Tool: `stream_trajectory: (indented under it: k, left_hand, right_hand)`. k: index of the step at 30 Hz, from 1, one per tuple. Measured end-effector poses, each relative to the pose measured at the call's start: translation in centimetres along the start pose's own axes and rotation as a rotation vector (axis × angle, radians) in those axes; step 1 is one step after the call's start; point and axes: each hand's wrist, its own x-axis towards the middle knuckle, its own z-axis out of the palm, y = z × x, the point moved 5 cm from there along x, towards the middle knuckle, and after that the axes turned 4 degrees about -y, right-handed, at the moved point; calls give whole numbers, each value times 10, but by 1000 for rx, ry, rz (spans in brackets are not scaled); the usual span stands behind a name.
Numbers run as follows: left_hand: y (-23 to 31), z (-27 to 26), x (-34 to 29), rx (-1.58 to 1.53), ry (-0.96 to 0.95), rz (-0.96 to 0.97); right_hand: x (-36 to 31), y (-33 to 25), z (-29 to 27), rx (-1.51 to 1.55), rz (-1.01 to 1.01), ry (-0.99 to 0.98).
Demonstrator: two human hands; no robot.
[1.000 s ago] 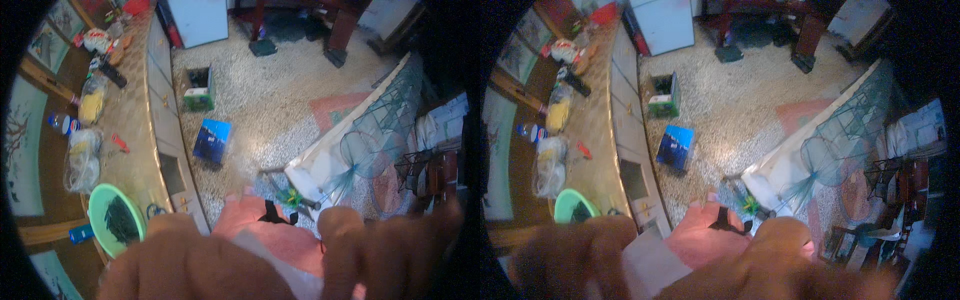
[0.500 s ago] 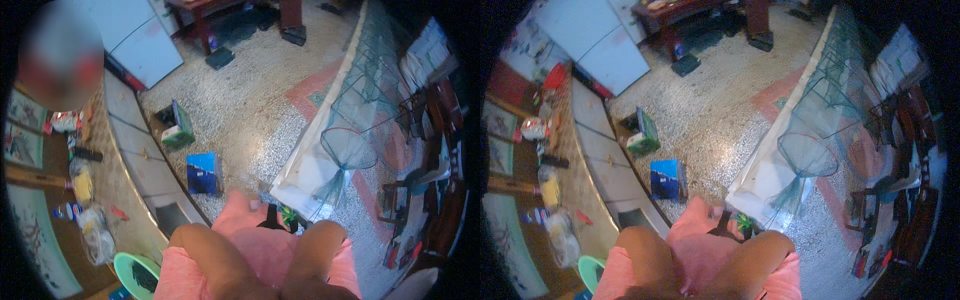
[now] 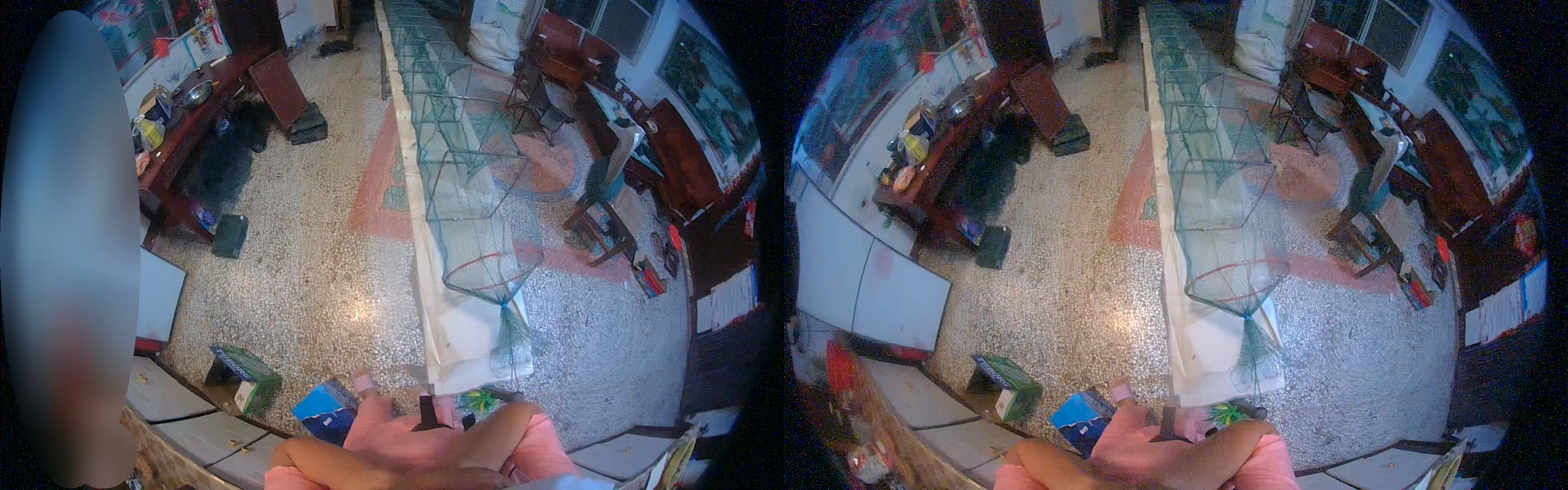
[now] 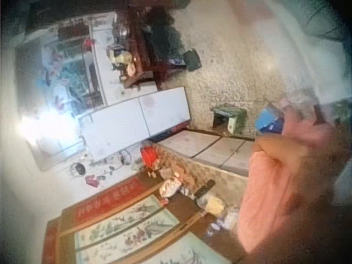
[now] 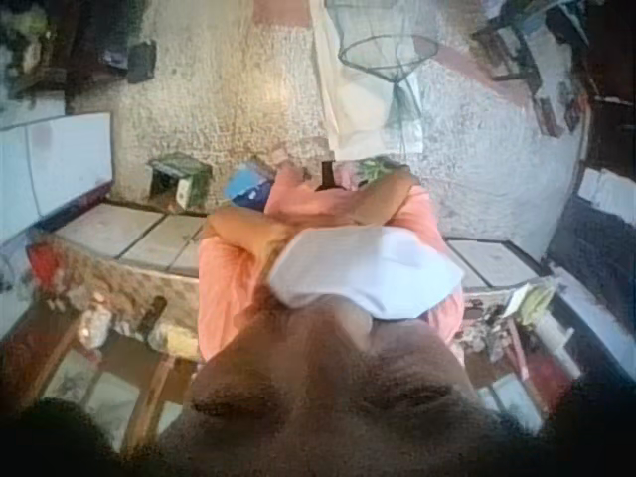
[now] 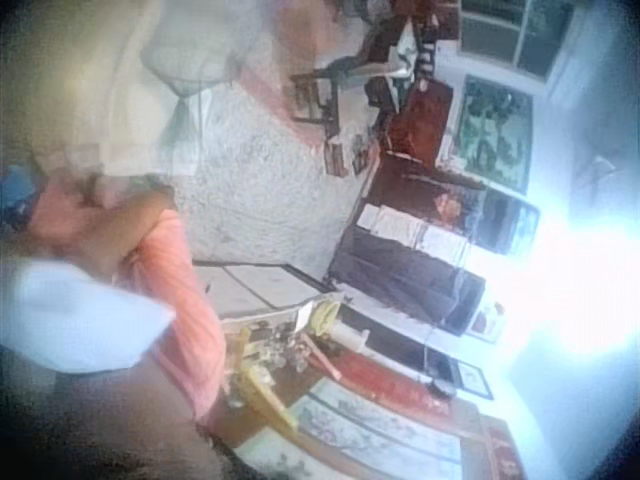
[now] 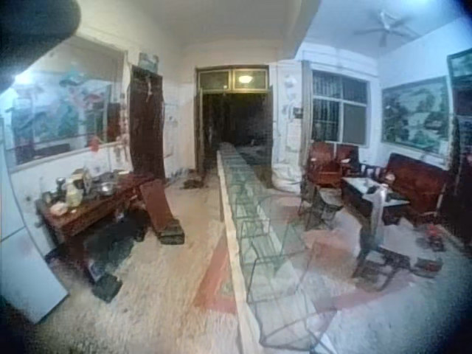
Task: The person uses a small tool to thread and tie a long green mesh fishing net structure laid out across several tables.
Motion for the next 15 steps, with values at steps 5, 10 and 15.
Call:
stream_trajectory:
  k: [5,10,15]
  left_hand:
    - [13,-22,16,-73,-7,-85]
    - [31,-37,14,-128,12,-106]
    - [21,-51,23,-230,-7,-195]
  right_hand:
    - [16,5,-17,-36,-3,88]
    - [35,22,-22,-87,57,122]
    - [35,19,-36,-169,19,210]
